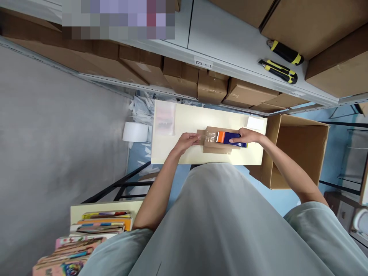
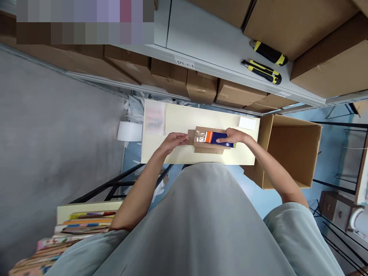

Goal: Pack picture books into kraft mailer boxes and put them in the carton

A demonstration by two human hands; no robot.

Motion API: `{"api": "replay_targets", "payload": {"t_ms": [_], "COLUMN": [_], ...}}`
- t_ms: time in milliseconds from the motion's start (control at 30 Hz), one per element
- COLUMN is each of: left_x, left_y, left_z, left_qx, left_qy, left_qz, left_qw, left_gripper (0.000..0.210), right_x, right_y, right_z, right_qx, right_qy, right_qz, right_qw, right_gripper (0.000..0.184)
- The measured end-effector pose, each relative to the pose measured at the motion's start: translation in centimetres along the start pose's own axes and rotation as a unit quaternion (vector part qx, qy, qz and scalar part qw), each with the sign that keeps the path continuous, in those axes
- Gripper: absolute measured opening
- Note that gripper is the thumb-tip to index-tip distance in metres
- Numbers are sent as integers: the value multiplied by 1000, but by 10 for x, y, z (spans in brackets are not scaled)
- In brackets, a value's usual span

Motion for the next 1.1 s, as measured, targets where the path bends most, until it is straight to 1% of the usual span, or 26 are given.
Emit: {"api": "replay_targets", "payload": {"t_ms": [167, 300, 433, 533, 600, 667, 700, 733, 767, 800, 833, 900, 967, 1033, 1100], "left_x": [-12, -20, -32, -37, -38, -36, -35, -35, -35, -37, -40, -48, -56, -57, -50], "left_y": [-10, -21, -26, -24, -21, -17, -13, -9, -4, 2, 9, 22, 30, 32, 27], "left_z": [-4, 1, 16, 22, 23, 22, 23, 25, 29, 36, 44, 62, 78, 90, 98], "left_qx": [14, 26, 9, 18, 46, 106, 140, 167, 183, 184, 171, 120, 70, 39, 26], "left_qy": [-10, -28, -25, -32, -73, -154, -197, -231, -251, -258, -254, -252, -284, -346, -428], "left_qz": [-16, -10, -24, -20, -14, -2, 9, 26, 49, 74, 101, 141, 159, 183, 231], "left_qw": [1000, 999, 999, 999, 996, 982, 970, 958, 949, 946, 947, 950, 943, 919, 873], "left_gripper": [41, 34, 37, 46, 59, 69, 65, 56, 43, 34, 32, 42, 63, 97, 129], "right_x": [6, 6, 4, 2, 1, 1, 2, 3, 5, 6, 7, 10, 12, 14, 16], "right_y": [-5, -5, -2, 0, 1, 1, 1, 1, 1, 1, 1, 3, 5, 7, 9], "right_z": [9, 15, 19, 22, 24, 26, 27, 28, 29, 30, 30, 30, 28, 26, 26], "right_qx": [-1, 7, 16, 27, 34, 41, 40, 39, 36, 32, 31, 35, 43, 46, 44], "right_qy": [-14, -13, -4, 8, 18, 35, 44, 52, 58, 63, 63, 57, 49, 50, 54], "right_qz": [8, 10, 23, 32, 35, 45, 51, 56, 60, 60, 56, 45, 37, 37, 37], "right_qw": [1000, 1000, 1000, 999, 999, 998, 997, 996, 996, 996, 996, 997, 997, 997, 997], "right_gripper": [71, 69, 68, 66, 66, 65, 64, 64, 65, 66, 67, 67, 68, 69, 70]}}
Point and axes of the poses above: each hand's wrist, its own y-axis away from the middle knuckle, its own z-axis out of the palm, x = y × z, the point moved 4 cm from there along -y, towards the middle knuckle, and after that the axes turned 5 degrees about -z, right-handed, at the moved point
